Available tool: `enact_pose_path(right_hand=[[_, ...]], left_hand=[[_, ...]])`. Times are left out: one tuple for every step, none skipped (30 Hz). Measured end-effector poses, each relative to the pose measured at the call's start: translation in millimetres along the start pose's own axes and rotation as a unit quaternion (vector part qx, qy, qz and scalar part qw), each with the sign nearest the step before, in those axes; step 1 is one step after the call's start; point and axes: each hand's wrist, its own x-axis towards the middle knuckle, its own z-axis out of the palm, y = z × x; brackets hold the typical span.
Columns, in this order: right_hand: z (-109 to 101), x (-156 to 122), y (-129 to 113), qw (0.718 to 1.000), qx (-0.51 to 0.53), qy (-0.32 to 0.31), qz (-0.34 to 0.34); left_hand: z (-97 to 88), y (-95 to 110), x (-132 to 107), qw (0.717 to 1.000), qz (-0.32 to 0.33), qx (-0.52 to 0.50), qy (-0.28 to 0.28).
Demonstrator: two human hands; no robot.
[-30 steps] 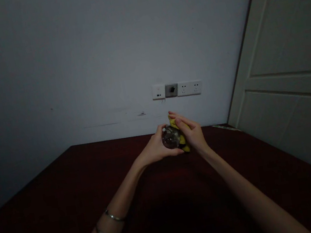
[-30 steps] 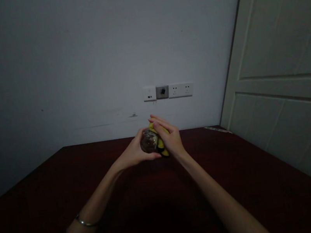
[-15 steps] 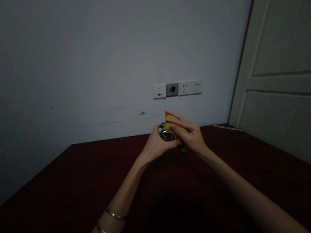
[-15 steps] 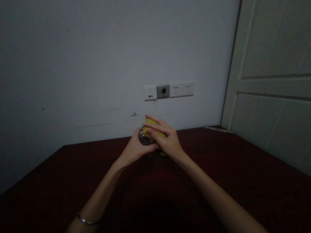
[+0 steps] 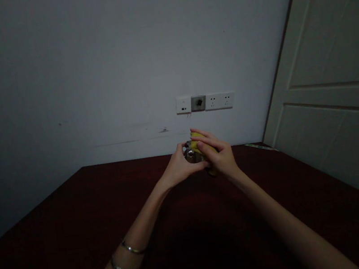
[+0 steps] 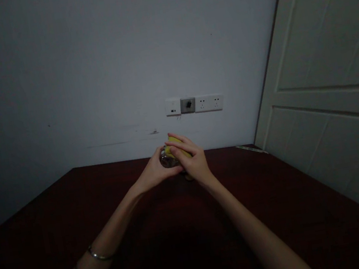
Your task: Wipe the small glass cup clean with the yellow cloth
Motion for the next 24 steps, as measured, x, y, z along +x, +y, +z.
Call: enact_pose_path(right_hand=[[0, 1, 3, 0.999, 0.009, 0.022, 0.022], [0, 1, 5, 0.998, 0.018, 0.041, 0.044], [-1, 2, 7, 0.996, 0.027, 0.053, 0.064], [-2, 2, 9, 0.995, 0.034, 0.055, 0.080], [-4, 2, 10, 0.994, 0.041, 0.046, 0.091], [-6, 2, 11, 0.994, 0.050, 0.026, 0.098], [-9, 1, 10, 0.993, 0.059, 0.000, 0.100], [-12, 1, 10, 0.993, 0.068, -0.028, 0.097], [-15, 1, 9, 0.991, 0.072, -0.061, 0.090], [-18, 1, 7, 0.990, 0.067, -0.095, 0.081], [-22, 1, 6, 0.988, 0.053, -0.127, 0.071], [-25, 0, 4, 0.986, 0.032, -0.154, 0.060], [-27, 0, 3, 0.984, 0.008, -0.173, 0.049], [-29, 0, 1, 0.982, -0.012, -0.186, 0.038], [-30, 0, -1, 0.980, -0.029, -0.193, 0.026], [-31, 0, -2, 0.979, -0.043, -0.198, 0.013], [-32, 0, -4, 0.978, -0.056, -0.203, 0.000], [-32, 1, -6, 0.975, -0.069, -0.210, -0.011], [-32, 1, -7, 0.973, -0.080, -0.216, -0.019], [-32, 0, -9, 0.971, -0.091, -0.221, -0.024], [-32, 0, -10, 0.969, -0.099, -0.225, -0.027], [-31, 0, -11, 0.967, -0.108, -0.228, -0.029], [-30, 0, -11, 0.966, -0.117, -0.230, -0.032], [-28, -1, -11, 0.964, -0.127, -0.230, -0.036]], left_hand=[[0.5, 1, -1, 1.000, 0.004, -0.005, -0.004], [0.8, 3, -2, 1.000, 0.007, -0.012, -0.008], [1.0, 5, -2, 1.000, 0.006, -0.020, -0.015], [0.9, 7, -3, 0.999, -0.001, -0.031, -0.021], [0.5, 8, -3, 0.998, -0.014, -0.045, -0.030], [-0.1, 9, -3, 0.997, -0.031, -0.060, -0.041], [-1.0, 10, -3, 0.995, -0.047, -0.076, -0.051], [-2.1, 11, -3, 0.992, -0.059, -0.092, -0.061], [-3.4, 11, -2, 0.990, -0.065, -0.105, -0.071], [-4.7, 11, -2, 0.988, -0.066, -0.116, -0.082], [-5.9, 11, -3, 0.986, -0.066, -0.125, -0.093], [-7.1, 10, -3, 0.984, -0.066, -0.130, -0.101], [-8.0, 10, -4, 0.983, -0.066, -0.132, -0.110], [-8.8, 10, -4, 0.982, -0.068, -0.133, -0.117], [-9.4, 9, -5, 0.981, -0.071, -0.135, -0.122], [-9.9, 9, -5, 0.979, -0.074, -0.139, -0.128], [-10.2, 8, -6, 0.977, -0.077, -0.145, -0.134], [-10.5, 8, -6, 0.975, -0.080, -0.153, -0.141], [-10.7, 7, -6, 0.973, -0.082, -0.160, -0.147], [-10.9, 7, -6, 0.971, -0.084, -0.165, -0.150], [-10.9, 7, -6, 0.970, -0.084, -0.169, -0.151], [-10.8, 7, -6, 0.970, -0.084, -0.172, -0.152], [-10.6, 8, -6, 0.969, -0.082, -0.176, -0.152], [-10.2, 9, -6, 0.969, -0.079, -0.180, -0.152]])
